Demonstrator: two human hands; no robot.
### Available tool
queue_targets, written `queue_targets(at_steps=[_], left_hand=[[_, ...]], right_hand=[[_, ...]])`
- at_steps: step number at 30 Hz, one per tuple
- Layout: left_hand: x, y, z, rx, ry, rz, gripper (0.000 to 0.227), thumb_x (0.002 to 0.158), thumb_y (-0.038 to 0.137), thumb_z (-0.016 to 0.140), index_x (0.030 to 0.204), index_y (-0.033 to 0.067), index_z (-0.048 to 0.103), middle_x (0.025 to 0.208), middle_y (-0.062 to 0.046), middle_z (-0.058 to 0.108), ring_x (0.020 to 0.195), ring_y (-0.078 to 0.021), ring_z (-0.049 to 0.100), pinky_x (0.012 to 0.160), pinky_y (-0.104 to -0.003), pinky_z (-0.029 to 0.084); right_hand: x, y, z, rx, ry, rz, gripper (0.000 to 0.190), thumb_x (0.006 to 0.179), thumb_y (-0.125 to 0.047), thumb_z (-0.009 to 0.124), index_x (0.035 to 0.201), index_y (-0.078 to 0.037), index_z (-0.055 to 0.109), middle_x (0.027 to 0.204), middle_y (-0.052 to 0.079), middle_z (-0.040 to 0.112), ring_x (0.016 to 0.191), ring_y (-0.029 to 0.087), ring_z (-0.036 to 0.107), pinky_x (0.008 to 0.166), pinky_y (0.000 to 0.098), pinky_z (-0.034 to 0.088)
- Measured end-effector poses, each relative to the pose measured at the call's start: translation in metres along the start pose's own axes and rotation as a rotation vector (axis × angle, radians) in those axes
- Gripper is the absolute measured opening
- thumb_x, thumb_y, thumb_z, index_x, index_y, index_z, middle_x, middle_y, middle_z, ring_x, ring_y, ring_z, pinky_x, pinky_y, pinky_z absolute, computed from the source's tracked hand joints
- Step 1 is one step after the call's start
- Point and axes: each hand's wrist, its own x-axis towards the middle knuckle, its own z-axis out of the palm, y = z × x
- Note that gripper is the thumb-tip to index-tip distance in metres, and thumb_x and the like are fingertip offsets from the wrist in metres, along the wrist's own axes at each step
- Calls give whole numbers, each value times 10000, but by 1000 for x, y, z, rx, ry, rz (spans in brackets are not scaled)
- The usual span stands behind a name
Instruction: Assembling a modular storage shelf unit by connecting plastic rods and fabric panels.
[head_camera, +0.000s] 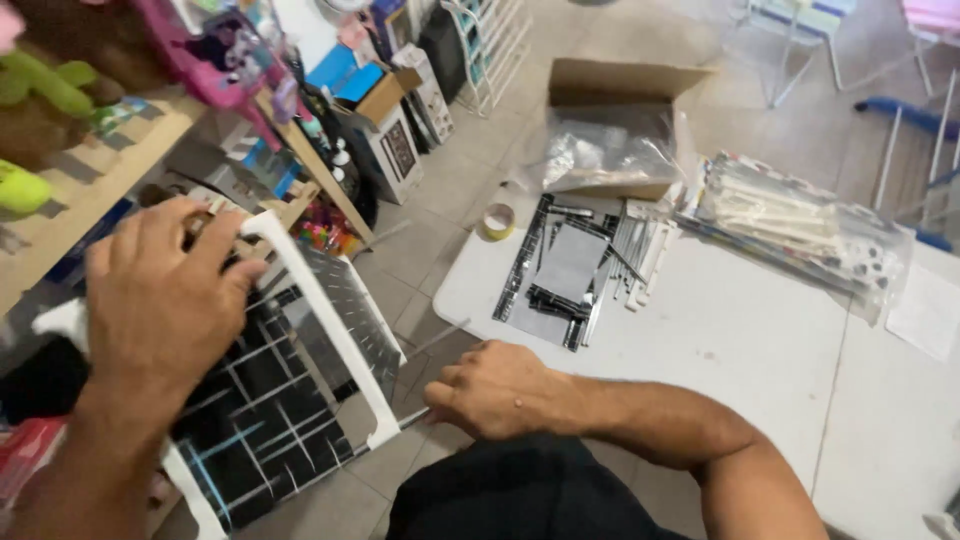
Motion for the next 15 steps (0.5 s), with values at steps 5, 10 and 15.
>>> queue_targets(at_steps=[5,10,15], left_hand=[[-54,48,-51,-313,-158,295,619,873,645,649,1305,203,602,1039,-60,662,892,-255,638,739,-407,505],[-80,73,-13,-196,120,442,384,1031,472,537,1200,151,662,853,-51,615,668,-201,544,582,-347,412],[-70,68,-4,-281,251,493,222,947,138,430,983,133,649,663,-15,491,580,-197,460,564,-362,334]], right_hand=[[30,-4,13,4,162,138,312,1058,-356,547,808,-170,550,564,-34,495,426,186,463,333,378,397],[43,-13,11,-6,219,164,445,1068,-428,502,720,-155,460,526,-25,474,389,172,435,324,376,368],[52,5,-22,681,-293,418,683,964,-617,327,945,-106,780,972,90,810,836,211,772,715,374,602]])
